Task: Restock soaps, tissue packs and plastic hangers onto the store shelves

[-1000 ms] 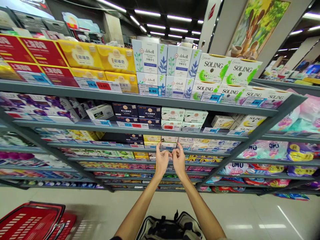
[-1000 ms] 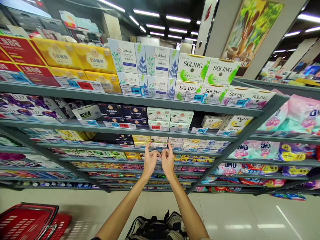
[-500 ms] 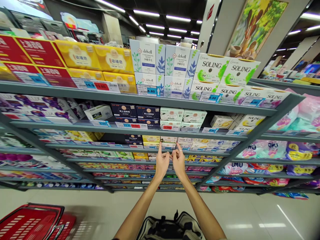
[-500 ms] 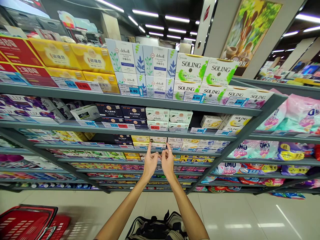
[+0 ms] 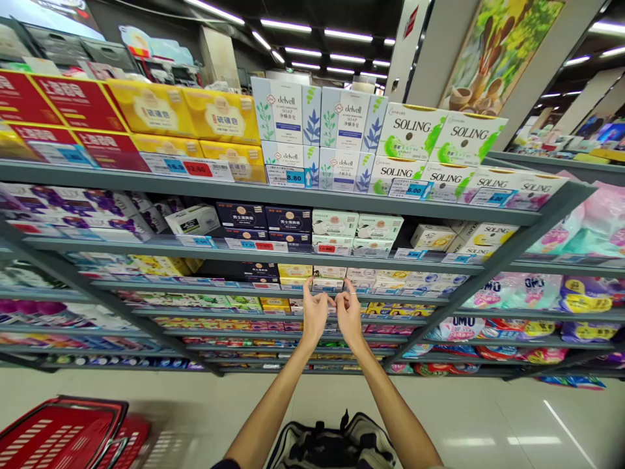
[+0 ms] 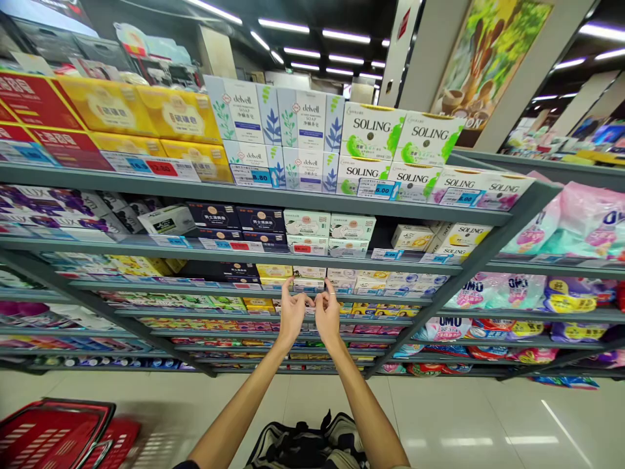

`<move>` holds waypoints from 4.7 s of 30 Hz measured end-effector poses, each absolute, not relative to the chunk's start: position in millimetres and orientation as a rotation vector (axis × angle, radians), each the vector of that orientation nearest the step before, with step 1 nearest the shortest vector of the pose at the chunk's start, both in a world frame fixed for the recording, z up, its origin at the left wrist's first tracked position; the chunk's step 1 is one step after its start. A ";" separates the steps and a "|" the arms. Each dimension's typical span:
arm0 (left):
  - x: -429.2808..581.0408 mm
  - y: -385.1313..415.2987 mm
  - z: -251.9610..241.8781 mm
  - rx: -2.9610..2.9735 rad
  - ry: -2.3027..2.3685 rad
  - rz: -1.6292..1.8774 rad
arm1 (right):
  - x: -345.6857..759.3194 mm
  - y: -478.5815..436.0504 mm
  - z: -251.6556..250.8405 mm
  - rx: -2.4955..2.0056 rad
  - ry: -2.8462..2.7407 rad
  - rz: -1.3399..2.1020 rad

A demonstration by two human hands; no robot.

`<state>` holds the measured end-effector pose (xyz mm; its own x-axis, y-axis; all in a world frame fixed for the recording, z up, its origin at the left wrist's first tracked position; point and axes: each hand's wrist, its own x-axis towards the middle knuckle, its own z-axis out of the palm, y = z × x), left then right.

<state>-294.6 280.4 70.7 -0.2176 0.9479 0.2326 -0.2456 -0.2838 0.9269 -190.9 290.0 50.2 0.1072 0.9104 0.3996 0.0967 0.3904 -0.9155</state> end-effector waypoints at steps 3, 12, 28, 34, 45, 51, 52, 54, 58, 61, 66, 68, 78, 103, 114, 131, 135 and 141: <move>-295.0 280.2 73.2 1.078 0.984 1.661 | -192.5 289.9 50.5 -1.015 -1.319 0.781; -300.5 280.5 71.4 1.085 0.989 1.684 | -194.2 288.8 50.5 -0.961 -1.296 0.821; -316.5 266.0 42.4 0.888 1.108 1.827 | -174.6 298.1 71.3 -0.922 -1.899 -0.362; -309.2 262.4 33.1 0.792 1.103 1.829 | -176.7 318.8 107.6 -0.831 -2.152 -0.705; -288.8 283.4 38.2 0.831 1.121 1.949 | -179.6 352.9 105.3 -0.923 -2.099 -0.649; -282.7 287.3 42.3 0.883 1.144 1.922 | -174.9 360.7 100.6 -0.880 -2.073 -0.575; -283.9 286.9 42.2 0.891 1.151 1.916 | -174.0 361.5 100.1 -0.876 -2.069 -0.590; -287.8 285.4 41.3 0.906 1.163 1.899 | -171.8 362.7 98.9 -0.871 -2.072 -0.606; -296.7 281.4 38.7 0.915 1.121 1.860 | -168.8 363.5 97.4 -0.879 -2.097 -0.554; -301.0 278.8 36.2 0.919 1.094 1.832 | -170.3 363.0 99.7 -0.875 -2.094 -0.571; -309.0 270.4 31.1 0.942 1.080 1.797 | -162.6 343.1 93.6 -0.698 -2.154 -0.645; -313.8 265.8 30.2 0.980 1.113 1.797 | -149.4 325.0 80.5 -0.674 -2.144 -0.599; -290.2 280.6 81.3 1.880 1.085 1.732 | -74.5 284.0 80.9 -1.142 -1.567 -0.463; -255.8 308.3 80.2 1.982 1.515 1.570 | -72.3 330.4 86.0 -1.081 -1.418 0.126; -237.7 307.5 87.3 1.662 1.297 1.523 | -61.1 337.1 79.0 -1.084 -1.712 -0.094; -231.1 302.8 88.2 1.467 1.061 1.494 | -72.4 334.9 84.9 -0.960 -1.599 0.045; -231.6 303.5 93.4 1.465 1.073 1.469 | -72.2 335.9 82.8 -0.997 -1.596 0.010; -233.3 292.0 76.7 1.424 1.094 1.582 | -67.2 324.9 72.7 -0.996 -1.542 0.056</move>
